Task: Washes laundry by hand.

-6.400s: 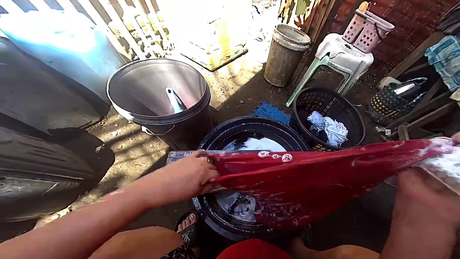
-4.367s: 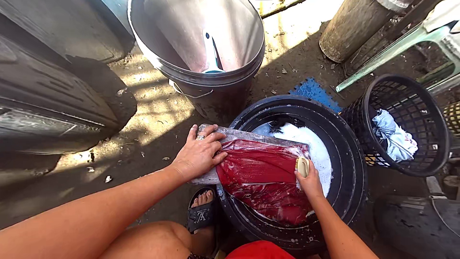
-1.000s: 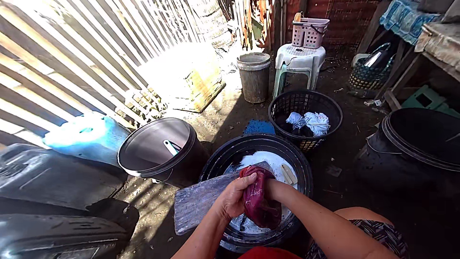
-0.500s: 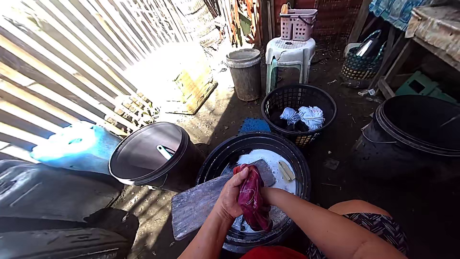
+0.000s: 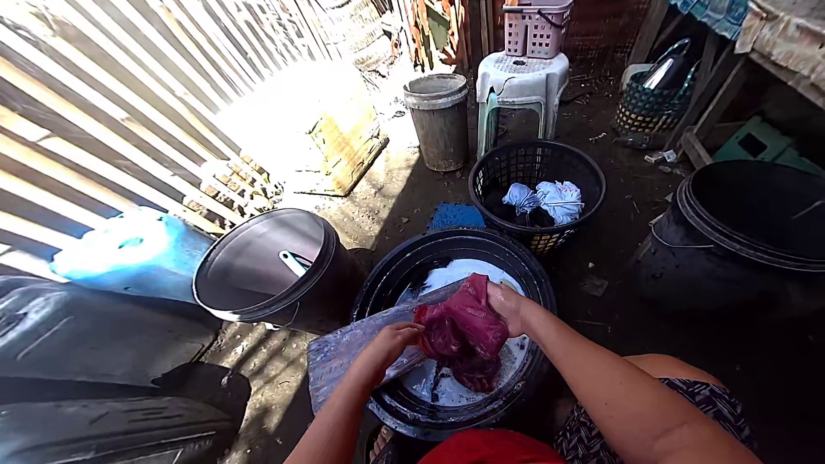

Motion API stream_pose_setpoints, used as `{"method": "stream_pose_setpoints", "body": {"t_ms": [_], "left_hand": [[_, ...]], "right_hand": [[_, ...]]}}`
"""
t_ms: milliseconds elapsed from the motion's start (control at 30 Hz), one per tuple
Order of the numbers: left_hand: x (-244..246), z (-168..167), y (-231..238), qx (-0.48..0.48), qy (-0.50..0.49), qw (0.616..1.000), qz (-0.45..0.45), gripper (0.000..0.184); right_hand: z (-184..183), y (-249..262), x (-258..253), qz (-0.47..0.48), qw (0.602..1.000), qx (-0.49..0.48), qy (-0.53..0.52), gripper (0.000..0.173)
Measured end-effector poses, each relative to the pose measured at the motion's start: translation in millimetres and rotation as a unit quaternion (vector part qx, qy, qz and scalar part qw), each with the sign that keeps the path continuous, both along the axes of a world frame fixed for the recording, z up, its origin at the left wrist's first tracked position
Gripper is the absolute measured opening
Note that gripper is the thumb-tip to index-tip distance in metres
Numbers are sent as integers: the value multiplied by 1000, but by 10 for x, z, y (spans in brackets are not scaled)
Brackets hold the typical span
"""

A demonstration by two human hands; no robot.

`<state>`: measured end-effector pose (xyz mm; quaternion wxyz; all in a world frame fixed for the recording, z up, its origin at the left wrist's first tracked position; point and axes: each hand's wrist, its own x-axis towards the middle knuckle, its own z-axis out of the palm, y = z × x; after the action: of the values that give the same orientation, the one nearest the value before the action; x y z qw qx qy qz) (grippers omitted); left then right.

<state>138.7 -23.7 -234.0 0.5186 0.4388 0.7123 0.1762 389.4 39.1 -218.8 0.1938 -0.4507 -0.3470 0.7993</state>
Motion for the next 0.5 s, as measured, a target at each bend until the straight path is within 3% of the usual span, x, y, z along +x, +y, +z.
{"method": "stream_pose_setpoints", "body": {"t_ms": [167,367,433,500], "left_hand": [[559,-213,-193,-12,-38,989,-143,32],[930,-413,-152,153,-50,986,-46,16],[983,-381,-136,126,46,979,-151,30],[1013,-454,-83,33,179,927,-327,40]], "right_hand": [[-32,7,-68,-28,999,-20,26,67],[607,-252,-71,-49,995,46,77,66],[874,-276,-43,-54,984,38,168,65],[1100,-296,12,-56,967,49,243,66]]}}
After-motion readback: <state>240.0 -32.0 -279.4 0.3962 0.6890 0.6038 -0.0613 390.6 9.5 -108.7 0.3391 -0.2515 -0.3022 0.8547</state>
